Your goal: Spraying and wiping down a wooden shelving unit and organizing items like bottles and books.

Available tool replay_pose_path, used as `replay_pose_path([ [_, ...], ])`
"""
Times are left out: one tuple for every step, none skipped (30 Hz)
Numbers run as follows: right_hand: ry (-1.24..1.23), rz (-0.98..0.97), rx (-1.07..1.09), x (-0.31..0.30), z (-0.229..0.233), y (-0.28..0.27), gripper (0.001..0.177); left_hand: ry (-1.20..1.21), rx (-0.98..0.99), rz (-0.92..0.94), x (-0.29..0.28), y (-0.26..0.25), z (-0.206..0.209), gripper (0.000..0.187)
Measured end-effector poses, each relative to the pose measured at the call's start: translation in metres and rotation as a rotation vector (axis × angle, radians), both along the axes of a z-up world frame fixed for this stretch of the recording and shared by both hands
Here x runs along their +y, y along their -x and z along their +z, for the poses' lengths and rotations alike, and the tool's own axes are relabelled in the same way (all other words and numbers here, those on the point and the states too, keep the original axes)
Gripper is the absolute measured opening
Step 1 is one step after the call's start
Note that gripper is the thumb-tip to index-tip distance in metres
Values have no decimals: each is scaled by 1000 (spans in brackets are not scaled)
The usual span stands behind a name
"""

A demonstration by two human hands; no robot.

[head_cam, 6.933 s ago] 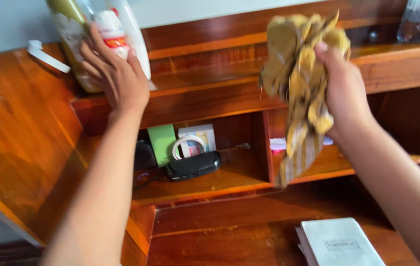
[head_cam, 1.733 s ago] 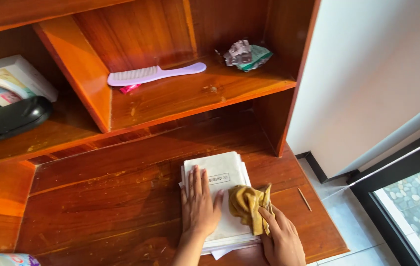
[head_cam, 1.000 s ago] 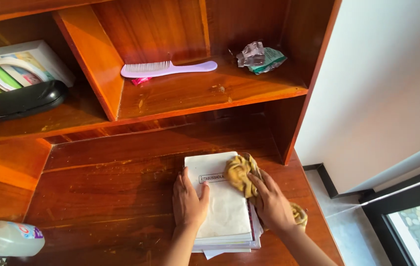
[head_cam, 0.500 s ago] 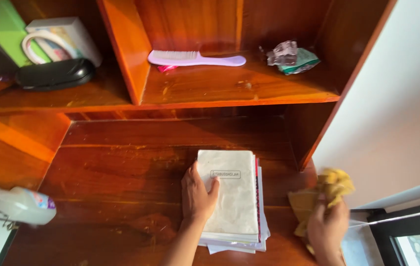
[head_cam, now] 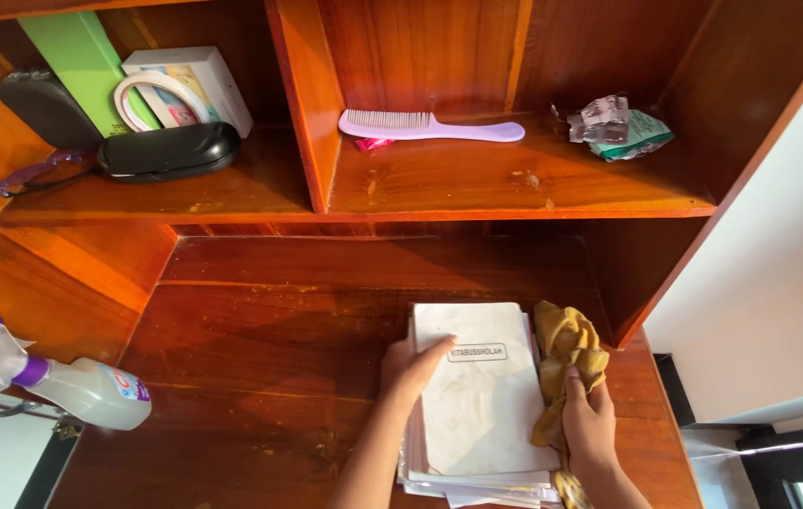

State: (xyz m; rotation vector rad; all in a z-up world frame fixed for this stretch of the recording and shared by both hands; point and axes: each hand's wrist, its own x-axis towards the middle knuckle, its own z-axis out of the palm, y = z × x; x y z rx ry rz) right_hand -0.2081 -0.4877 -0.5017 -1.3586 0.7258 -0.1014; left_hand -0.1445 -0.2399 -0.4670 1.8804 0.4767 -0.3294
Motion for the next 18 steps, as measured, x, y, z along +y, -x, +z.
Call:
replay_pose_path([
  [0,1,0,0,-2,0,47,0,0,1,-2,2,-5,61],
  [-5,-6,-21,-1,-4,1,45,34,-48,-44,-3,4,-11,64],
  [-10,-13,-44,-1,-5,-1,44,69,-99,-89,-5,4,-15,68],
  [-9,-12,-47,0,0,0,44,69,-102,-89,-7,12,-4,68],
  [-51,-37,-11,1,6,-1,43,57,-89,-121,-9,17,9,74],
  [-92,-61,25,2,12,-2,42,44,-76,-154,-11,22,21,82],
  [-93,-65,23,5,17,-2,42,43,-77,-158,-8,22,24,82],
  [-136,-92,40,8,21,-1,41,-129,-104,-217,-5,21,27,79],
  [-177,-116,61,8,25,1,40,-298,-127,-274,-4,23,29,76],
  [-175,-118,63,7,22,0,40,-296,-125,-276,-3,21,28,76],
  [-163,-111,48,5,18,0,40,-222,-162,-297,-1,19,26,79],
  [-150,-104,33,4,13,0,40,-148,-199,-317,-1,18,24,83],
  [-148,-108,37,3,12,-1,40,-144,-196,-320,1,14,16,83],
  [-117,-97,30,2,11,-1,40,-107,-145,-315,2,10,7,97],
  [-89,-82,24,2,9,-2,39,-73,-93,-306,4,7,-1,112],
  [-88,-83,29,2,10,-3,39,-72,-88,-307,5,8,2,112],
  [-93,-83,29,3,10,-4,38,-128,-178,-312,5,9,6,102],
  [-99,-84,29,4,10,-5,37,-184,-267,-316,6,10,9,93],
])
